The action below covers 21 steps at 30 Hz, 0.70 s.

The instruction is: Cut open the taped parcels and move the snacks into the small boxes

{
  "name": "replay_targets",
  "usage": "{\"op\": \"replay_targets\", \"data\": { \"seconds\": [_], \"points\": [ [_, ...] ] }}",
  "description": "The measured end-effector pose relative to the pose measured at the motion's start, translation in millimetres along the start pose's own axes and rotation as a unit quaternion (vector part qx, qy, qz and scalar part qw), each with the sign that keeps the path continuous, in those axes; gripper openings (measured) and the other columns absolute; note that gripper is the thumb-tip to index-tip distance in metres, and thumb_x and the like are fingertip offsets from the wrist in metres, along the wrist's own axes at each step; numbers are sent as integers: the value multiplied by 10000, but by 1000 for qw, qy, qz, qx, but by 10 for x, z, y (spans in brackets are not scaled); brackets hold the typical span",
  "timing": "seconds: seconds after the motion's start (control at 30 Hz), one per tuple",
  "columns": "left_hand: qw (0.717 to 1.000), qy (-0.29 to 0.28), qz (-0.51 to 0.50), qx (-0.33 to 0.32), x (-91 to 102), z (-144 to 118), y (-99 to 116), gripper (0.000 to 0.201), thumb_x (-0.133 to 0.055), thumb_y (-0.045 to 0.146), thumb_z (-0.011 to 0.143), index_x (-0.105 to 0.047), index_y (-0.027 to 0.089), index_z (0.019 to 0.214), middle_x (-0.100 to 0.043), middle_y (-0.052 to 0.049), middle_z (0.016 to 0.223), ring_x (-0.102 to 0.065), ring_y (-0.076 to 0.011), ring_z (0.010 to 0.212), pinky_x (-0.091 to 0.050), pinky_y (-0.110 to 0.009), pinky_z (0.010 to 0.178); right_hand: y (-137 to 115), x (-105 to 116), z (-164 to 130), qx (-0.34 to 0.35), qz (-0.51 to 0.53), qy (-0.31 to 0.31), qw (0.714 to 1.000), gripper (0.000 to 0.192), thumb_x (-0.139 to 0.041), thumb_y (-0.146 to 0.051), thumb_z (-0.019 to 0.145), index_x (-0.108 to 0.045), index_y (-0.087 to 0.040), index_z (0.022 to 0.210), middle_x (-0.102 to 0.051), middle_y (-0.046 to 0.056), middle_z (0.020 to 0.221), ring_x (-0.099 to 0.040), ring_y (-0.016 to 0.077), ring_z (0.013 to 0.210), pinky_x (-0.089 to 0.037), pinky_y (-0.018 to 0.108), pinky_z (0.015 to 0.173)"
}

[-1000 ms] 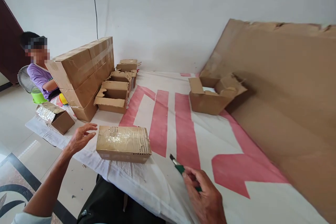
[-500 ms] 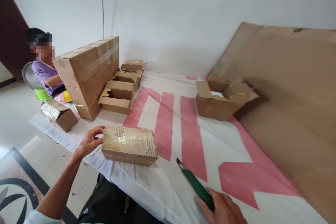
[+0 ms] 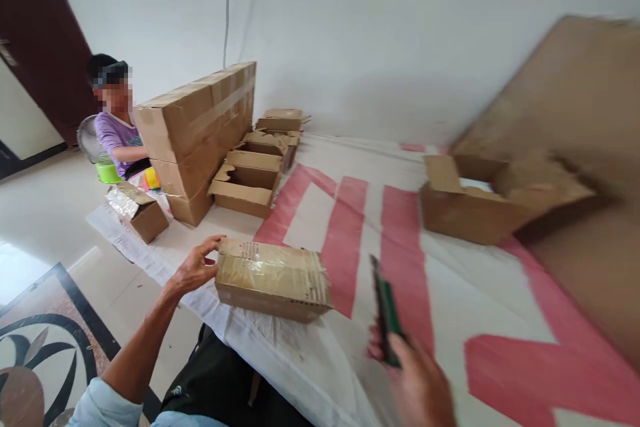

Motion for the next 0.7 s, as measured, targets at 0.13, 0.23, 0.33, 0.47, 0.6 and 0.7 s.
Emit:
{"op": "replay_targets", "data": {
  "seconds": [0.13,0.23,0.33,0.47,0.6,0.7],
  "points": [
    [1000,-7,-3,-20,2,29,24,314,-695,140,803,-760,241,1093,-527,-95,1592,-581,-296,1387,-563,-377,993,-407,-646,-68,41,-7,-45,998,573,-720,-783,790,-663,-226,914,-585,-16,648,-549,167,592,-514,319,586],
    [1000,5,-4,-30,27,-20,34,380,-683,144,796,-760,261,1149,-522,-91,1590,-558,-298,1410,-551,-394,1017,-643,-854,-95,106,-56,-79,990,514,-636,-733,909,-677,-228,995,-535,-34,614,-530,174,606,-489,312,608],
    [999,13,-1,-38,30,-81,53,440,-673,142,787,-758,276,1198,-529,-89,1571,-542,-299,1422,-545,-406,1036,-818,-808,-67,149,-119,-90,978,501,-578,-708,954,-696,-221,965,-557,-16,649,-535,181,630,-466,306,602],
    [999,8,-16,-43,-2,-106,59,451,-681,166,788,-765,283,1215,-523,-94,1562,-542,-305,1412,-551,-409,1036,-1228,-849,-65,212,-193,-140,948,434,-544,-614,1006,-717,-217,978,-641,11,753,-571,185,678,-481,296,623],
    [999,9,-21,-34,4,-92,17,470,-691,177,768,-770,290,1217,-510,-94,1561,-539,-314,1412,-541,-414,1034,-1664,-1197,-201,258,-242,-253,901,332,-572,-502,1022,-752,-224,1049,-721,30,875,-649,198,767,-517,291,673],
    [999,3,-18,-31,11,-85,7,485,-710,187,762,-769,296,1231,-491,-93,1576,-539,-317,1408,-537,-417,1034,-1900,-1478,-328,292,-263,-319,862,269,-580,-421,1024,-770,-233,1053,-747,35,895,-678,201,800,-534,304,725]
  ]
}}
Point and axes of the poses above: each hand's wrist, its own z-axis towards the middle knuckle, its own x-axis out of the back of the hand, y = z × x, the point moved 10 cm from there along z, towards the middle knuckle
